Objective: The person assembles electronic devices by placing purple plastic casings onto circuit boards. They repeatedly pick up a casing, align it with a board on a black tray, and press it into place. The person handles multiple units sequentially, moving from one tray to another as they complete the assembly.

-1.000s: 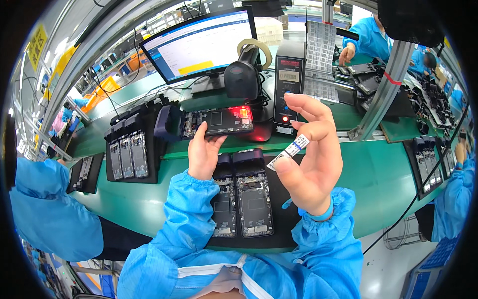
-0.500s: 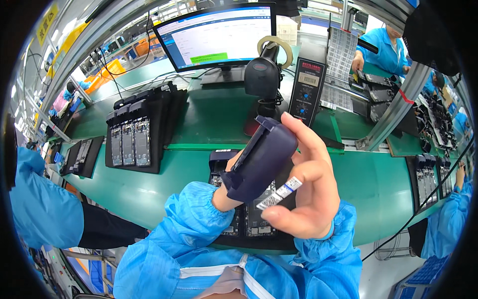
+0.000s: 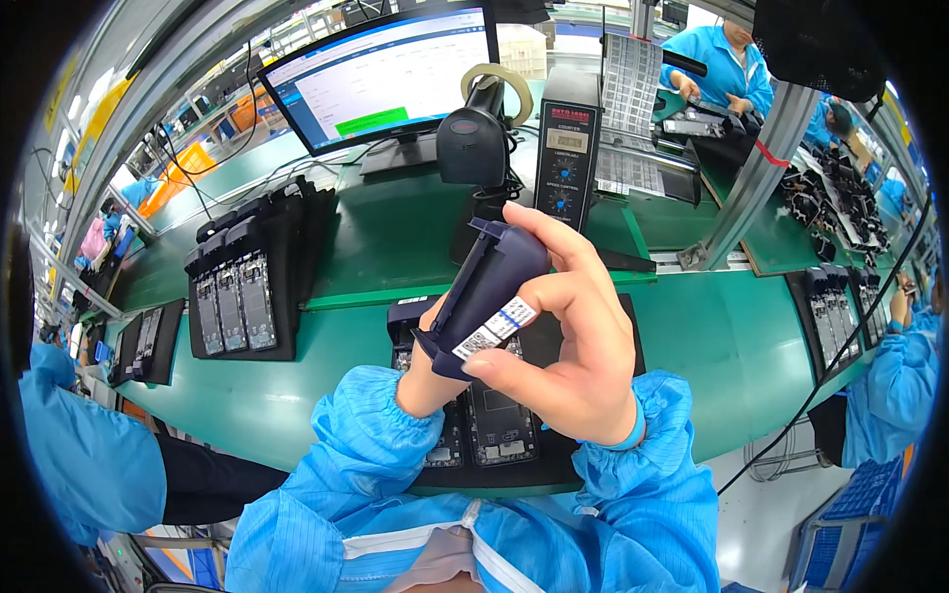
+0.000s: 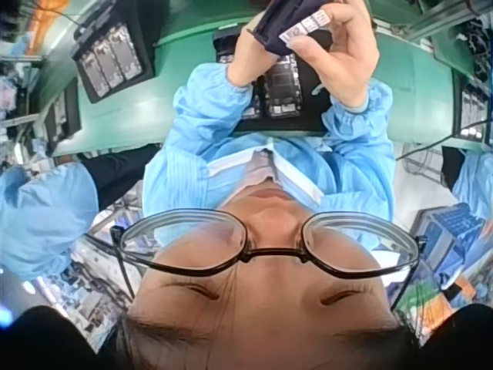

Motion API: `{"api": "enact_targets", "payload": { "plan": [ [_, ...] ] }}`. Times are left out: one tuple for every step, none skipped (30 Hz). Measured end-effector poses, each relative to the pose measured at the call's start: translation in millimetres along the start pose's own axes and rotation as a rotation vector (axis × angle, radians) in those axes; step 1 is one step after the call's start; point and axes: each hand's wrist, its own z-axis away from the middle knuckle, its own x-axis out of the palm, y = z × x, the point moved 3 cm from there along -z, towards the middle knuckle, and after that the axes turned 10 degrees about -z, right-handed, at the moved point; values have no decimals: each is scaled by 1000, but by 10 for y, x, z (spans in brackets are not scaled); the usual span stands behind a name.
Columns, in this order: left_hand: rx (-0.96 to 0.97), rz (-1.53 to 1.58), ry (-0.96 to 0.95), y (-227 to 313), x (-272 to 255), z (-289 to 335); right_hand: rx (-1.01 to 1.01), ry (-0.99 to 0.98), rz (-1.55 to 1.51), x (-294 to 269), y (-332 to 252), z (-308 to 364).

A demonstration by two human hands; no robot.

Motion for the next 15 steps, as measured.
{"api": "enact_targets", "payload": {
  "plan": [
    [-5,17,0,23,5,-3,-19,-36,77,-16,-8,-5],
    [5,20,5,29,16,-8,-37,-73,155,-25,-21,-5],
    [15,20,13,31,17,-15,31,2,44,-13,-26,-2],
    [25,21,20,31,21,-18,99,77,-66,36,-43,6],
    [-8,14,-3,9,33,-6,167,154,-175,50,-40,19],
    [-39,5,-25,-16,37,12,144,105,-113,28,-47,19],
    [-70,-3,-48,-40,43,23,121,97,-103,22,-45,12],
    [-32,-24,-55,-36,45,21,99,89,-93,19,-42,4],
    [-62,19,-72,-57,55,35,77,81,-86,16,-39,-2],
    [-91,62,-89,-81,68,58,64,63,-30,10,-38,-3],
    [-121,104,-107,-95,79,73,51,45,26,3,-39,-2],
    [-62,103,-84,-78,88,58,27,21,114,7,-49,-9],
    [-3,102,-61,-61,107,34,1,1,202,11,-59,-16],
    [55,99,-38,-47,110,21,-36,-22,321,22,-89,-32],
    [46,168,-49,-36,120,10,-73,-44,446,21,-117,-46]
  ]
}}
